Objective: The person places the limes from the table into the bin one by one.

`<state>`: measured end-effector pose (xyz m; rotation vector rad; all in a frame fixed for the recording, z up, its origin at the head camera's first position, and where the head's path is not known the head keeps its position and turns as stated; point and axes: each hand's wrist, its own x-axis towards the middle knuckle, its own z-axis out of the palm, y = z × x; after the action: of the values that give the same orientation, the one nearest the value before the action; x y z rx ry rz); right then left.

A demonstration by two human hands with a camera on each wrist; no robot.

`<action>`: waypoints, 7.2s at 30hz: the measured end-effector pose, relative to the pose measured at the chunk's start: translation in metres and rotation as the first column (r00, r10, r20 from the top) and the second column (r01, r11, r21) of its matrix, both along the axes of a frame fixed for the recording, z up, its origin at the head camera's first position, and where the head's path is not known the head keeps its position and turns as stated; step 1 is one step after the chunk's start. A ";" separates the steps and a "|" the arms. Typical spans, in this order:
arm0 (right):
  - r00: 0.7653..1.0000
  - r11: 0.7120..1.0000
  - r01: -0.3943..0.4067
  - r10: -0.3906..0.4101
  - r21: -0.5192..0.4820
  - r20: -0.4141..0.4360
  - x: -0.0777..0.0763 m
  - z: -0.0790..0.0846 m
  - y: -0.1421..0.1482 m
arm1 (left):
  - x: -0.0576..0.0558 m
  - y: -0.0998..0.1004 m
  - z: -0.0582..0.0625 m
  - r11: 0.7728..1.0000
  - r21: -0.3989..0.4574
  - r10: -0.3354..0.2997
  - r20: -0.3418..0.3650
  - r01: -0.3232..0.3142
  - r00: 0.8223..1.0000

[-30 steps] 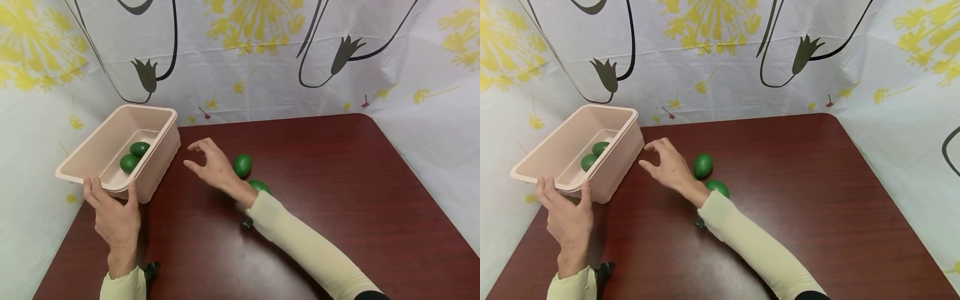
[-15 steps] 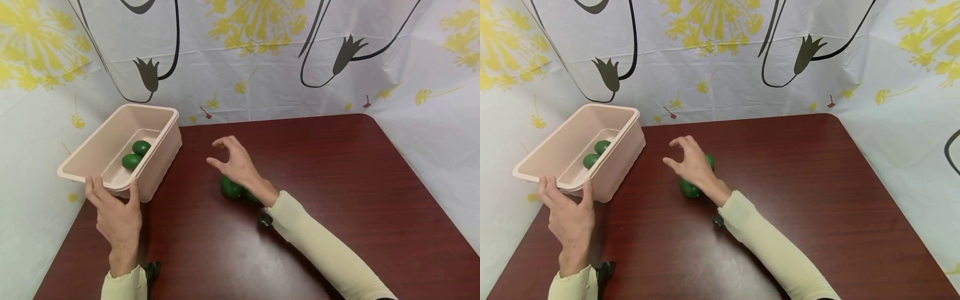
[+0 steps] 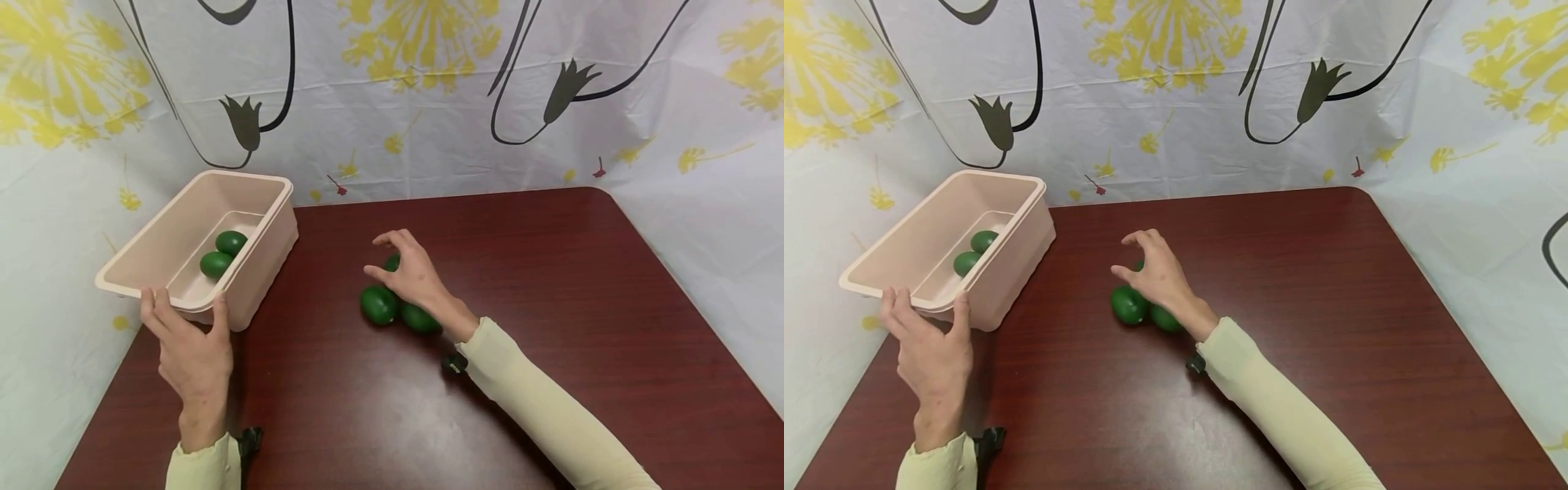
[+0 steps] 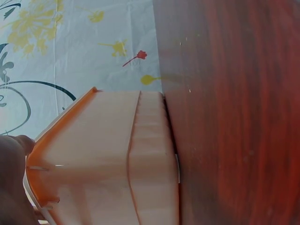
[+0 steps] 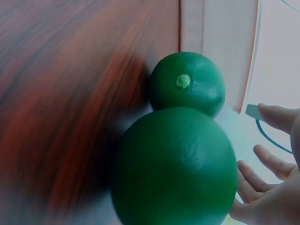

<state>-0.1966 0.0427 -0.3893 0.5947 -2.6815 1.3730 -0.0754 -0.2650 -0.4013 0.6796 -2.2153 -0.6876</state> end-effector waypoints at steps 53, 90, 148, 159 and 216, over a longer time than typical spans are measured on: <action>0.976 0.988 0.007 -0.040 0.151 0.213 -0.019 -0.030 0.033 | 0.000 -0.001 -0.002 1.000 -0.007 -0.007 -0.005 0.007 1.000; 0.999 0.992 -0.013 0.019 -0.129 0.046 -0.013 -0.008 0.000 | 0.000 0.001 0.000 1.000 -0.010 -0.006 0.005 0.006 1.000; 0.976 0.935 -0.218 0.212 -0.278 -0.053 0.012 0.012 -0.087 | 0.002 0.002 0.000 1.000 -0.020 0.002 -0.006 -0.002 1.000; 0.968 0.922 -0.252 0.244 -0.294 -0.065 0.012 0.018 -0.096 | 0.000 0.002 0.001 1.000 -0.025 -0.002 -0.008 0.002 1.000; 0.930 0.874 -0.366 0.353 -0.319 -0.098 0.021 0.028 -0.157 | 0.000 0.001 0.001 0.999 -0.049 -0.001 -0.003 0.001 1.000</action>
<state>-0.1753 -0.1139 -0.3612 1.1049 -2.3021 1.8305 -0.0751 -0.2644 -0.4004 0.6527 -2.2227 -0.6325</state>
